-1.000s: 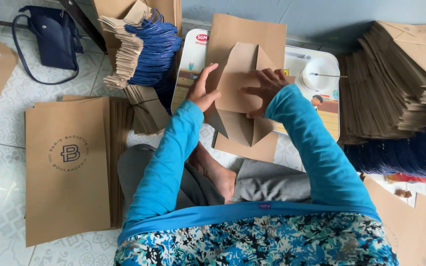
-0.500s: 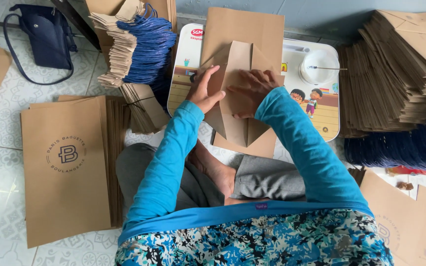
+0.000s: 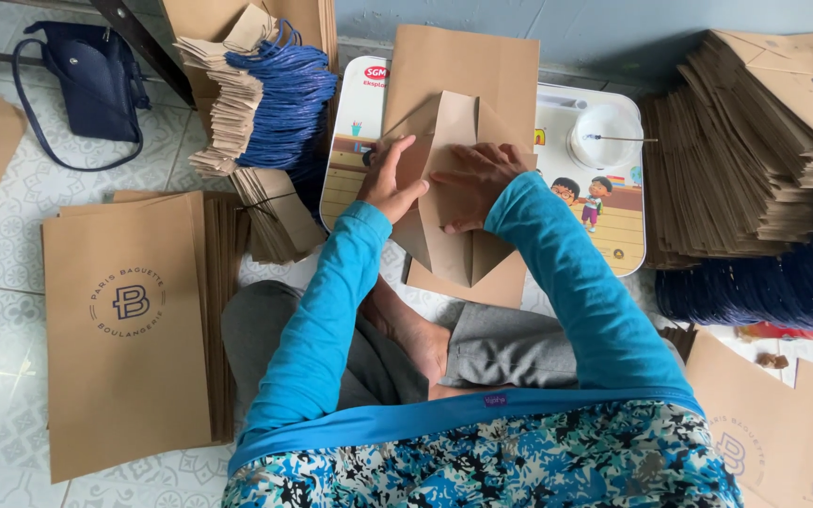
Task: Assembling paper bags by applying glue to the bottom flap and folding it to seal the bag.
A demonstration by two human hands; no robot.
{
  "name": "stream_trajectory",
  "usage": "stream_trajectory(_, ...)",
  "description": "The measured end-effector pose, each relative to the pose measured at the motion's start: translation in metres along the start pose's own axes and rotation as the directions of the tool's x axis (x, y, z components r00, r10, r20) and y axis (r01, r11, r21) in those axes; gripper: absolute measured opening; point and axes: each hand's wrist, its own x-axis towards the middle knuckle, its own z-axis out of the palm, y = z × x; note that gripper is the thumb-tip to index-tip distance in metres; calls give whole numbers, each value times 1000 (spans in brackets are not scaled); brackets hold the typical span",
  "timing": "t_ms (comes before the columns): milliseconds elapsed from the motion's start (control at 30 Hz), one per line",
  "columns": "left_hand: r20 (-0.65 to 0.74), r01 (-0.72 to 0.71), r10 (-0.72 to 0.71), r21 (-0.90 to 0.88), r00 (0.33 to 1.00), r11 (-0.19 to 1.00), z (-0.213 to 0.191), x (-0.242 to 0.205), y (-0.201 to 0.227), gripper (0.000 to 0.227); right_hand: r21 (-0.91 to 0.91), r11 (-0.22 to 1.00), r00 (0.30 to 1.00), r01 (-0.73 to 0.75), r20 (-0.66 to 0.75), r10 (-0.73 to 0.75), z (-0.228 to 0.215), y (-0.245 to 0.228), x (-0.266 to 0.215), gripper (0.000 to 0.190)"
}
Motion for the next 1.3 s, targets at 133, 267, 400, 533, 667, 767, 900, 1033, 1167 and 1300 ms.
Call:
stream_trajectory(133,-22,-15,18,153,1000,988,17,1,2,78,40,999,1000,17,0,-17,1,2,1,99)
stream_trajectory(267,3,28,-35,563,999,826,34,-7,21,71,-52,999,987,-1,-162,-7,35,14,-5,103)
stream_trajectory(400,32,54,-139,816,990,576,35,-20,43,75,345,904,806,-252,-442,393,42,39,-48,58)
stream_trajectory(533,61,42,-166,829,984,558,40,-18,44,73,442,824,608,-354,-561,562,97,49,-88,41)
stream_trajectory(667,93,6,-163,853,982,522,52,-6,27,70,421,818,673,-392,-476,567,103,36,-96,39)
stream_trajectory(767,130,-34,-148,851,980,524,56,-6,18,65,497,758,630,-422,-441,639,100,29,-94,44)
stream_trajectory(900,146,-54,-144,862,979,504,54,-7,22,61,501,726,615,-471,-404,677,112,37,-86,43)
stream_trajectory(1033,137,-47,-142,861,980,506,54,-4,20,60,527,712,600,-464,-404,690,102,35,-83,42)
stream_trajectory(1167,146,-64,-113,844,983,533,56,-4,14,60,692,625,587,-360,-352,729,81,31,-85,33)
stream_trajectory(1300,158,-100,-55,822,986,561,58,-3,12,57,634,672,593,-383,-389,705,90,43,-80,34)
